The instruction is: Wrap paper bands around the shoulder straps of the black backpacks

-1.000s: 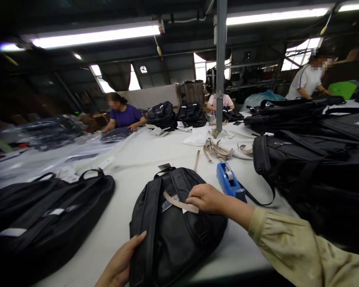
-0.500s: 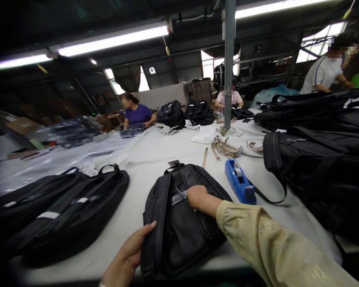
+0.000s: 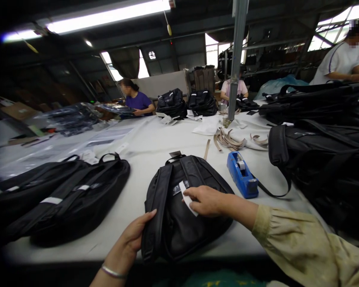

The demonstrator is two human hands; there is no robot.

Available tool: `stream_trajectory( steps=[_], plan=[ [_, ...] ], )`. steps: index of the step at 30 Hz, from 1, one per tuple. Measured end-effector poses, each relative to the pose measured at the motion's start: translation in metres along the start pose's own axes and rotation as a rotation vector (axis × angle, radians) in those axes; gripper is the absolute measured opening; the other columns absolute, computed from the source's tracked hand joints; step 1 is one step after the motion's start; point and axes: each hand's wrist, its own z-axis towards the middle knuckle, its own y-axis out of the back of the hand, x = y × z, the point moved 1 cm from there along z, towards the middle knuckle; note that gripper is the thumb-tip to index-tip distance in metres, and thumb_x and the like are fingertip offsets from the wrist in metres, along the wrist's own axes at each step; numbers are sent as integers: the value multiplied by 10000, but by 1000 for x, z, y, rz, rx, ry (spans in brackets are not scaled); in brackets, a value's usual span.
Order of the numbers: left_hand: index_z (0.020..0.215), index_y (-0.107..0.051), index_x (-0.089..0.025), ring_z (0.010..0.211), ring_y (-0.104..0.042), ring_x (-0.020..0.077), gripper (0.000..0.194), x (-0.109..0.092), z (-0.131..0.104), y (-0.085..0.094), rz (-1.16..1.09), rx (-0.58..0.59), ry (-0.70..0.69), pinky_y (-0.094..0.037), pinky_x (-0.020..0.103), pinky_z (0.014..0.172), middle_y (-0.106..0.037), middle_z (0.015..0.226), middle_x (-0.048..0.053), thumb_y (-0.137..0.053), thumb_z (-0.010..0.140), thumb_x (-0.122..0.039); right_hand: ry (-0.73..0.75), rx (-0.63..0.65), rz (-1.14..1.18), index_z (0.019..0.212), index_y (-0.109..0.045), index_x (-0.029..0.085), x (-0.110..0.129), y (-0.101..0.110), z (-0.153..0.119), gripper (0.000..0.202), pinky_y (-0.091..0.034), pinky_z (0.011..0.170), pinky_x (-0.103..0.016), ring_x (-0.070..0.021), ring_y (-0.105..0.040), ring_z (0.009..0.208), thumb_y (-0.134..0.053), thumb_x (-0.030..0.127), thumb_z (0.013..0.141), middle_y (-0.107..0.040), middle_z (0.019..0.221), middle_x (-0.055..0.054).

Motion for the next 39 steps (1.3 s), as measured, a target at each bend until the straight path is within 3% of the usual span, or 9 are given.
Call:
stream_trajectory(
  steps=[5, 9, 12, 15, 20, 25, 29, 34, 39],
  plan=[
    [1099, -616, 4, 802, -732, 317, 304, -4, -5, -3, -11, -12, -2, -610, 420, 745, -752, 871, 207, -612, 829, -135, 185, 221, 330, 1440, -408, 203, -1, -2, -2, 732, -452, 925, -250, -181, -585, 1162, -502, 56, 729, -593, 1333, -56],
    [1064, -623, 21, 730, -734, 308, 275, -5, -8, -4, 17, -47, 18, -615, 409, 689, -750, 824, 210, -588, 846, -145, 274, -23, 28, 1062, -713, 193, 3, 0, 13, 343, -470, 855, -283, -175, -653, 924, -496, 93, 815, -718, 992, -56],
    [1024, -639, 12, 678, -731, 283, 238, -5, -8, -1, 25, -36, -12, -616, 383, 655, -752, 808, 199, -591, 842, -134, 415, -218, -160, 843, -729, 179, 15, 4, 26, 158, -434, 932, -376, -233, -583, 1061, -582, 135, 801, -660, 1115, -106],
    [975, -658, -2, 701, -733, 270, 198, -3, -6, 3, 19, 9, -25, -614, 371, 689, -754, 811, 192, -612, 829, -128, 464, -173, -43, 917, -685, 176, 30, 4, 35, 163, -449, 907, -337, -190, -586, 1035, -530, 165, 868, -658, 1102, -88],
    [951, -670, -13, 739, -735, 268, 184, -3, -5, 4, 23, 46, -39, -608, 367, 734, -755, 819, 188, -613, 836, -145, 103, -3, 78, 1204, -593, 184, 35, -14, 45, 354, -451, 687, -213, -117, -607, 705, -512, 155, 861, -669, 785, -1],
    [925, -672, -35, 684, -728, 264, 180, -4, -8, 2, 60, 2, -22, -613, 372, 698, -754, 793, 171, -659, 809, -172, -256, 162, -146, 759, -714, 156, 26, -42, 51, 130, -418, 563, -268, -197, -609, 638, -591, 151, 717, -674, 698, -69],
    [896, -668, -52, 682, -725, 260, 180, -3, -7, 0, 113, 27, -80, -611, 361, 676, -752, 786, 160, -713, 762, -164, -383, 172, -58, 640, -669, 155, 29, -64, 67, 27, -398, 516, -270, -184, -570, 559, -658, 150, 664, -627, 592, -58],
    [932, -643, -79, 614, -709, 260, 213, -2, -11, -3, 171, 6, -152, -598, 371, 592, -751, 798, 162, -715, 762, -185, -490, 109, 407, 596, -568, 161, 19, -98, 90, 160, -334, 420, -197, -93, -469, 425, -579, 143, 755, -536, 493, 10],
    [940, -641, -87, 645, -709, 250, 247, 2, -12, -4, 168, 58, -201, -583, 346, 614, -750, 812, 159, -736, 751, -217, -689, 234, 1185, 641, -523, 163, 4, -112, 87, 323, -299, 376, -194, -91, -401, 379, -403, 325, 894, -511, 492, 5]
  ],
)
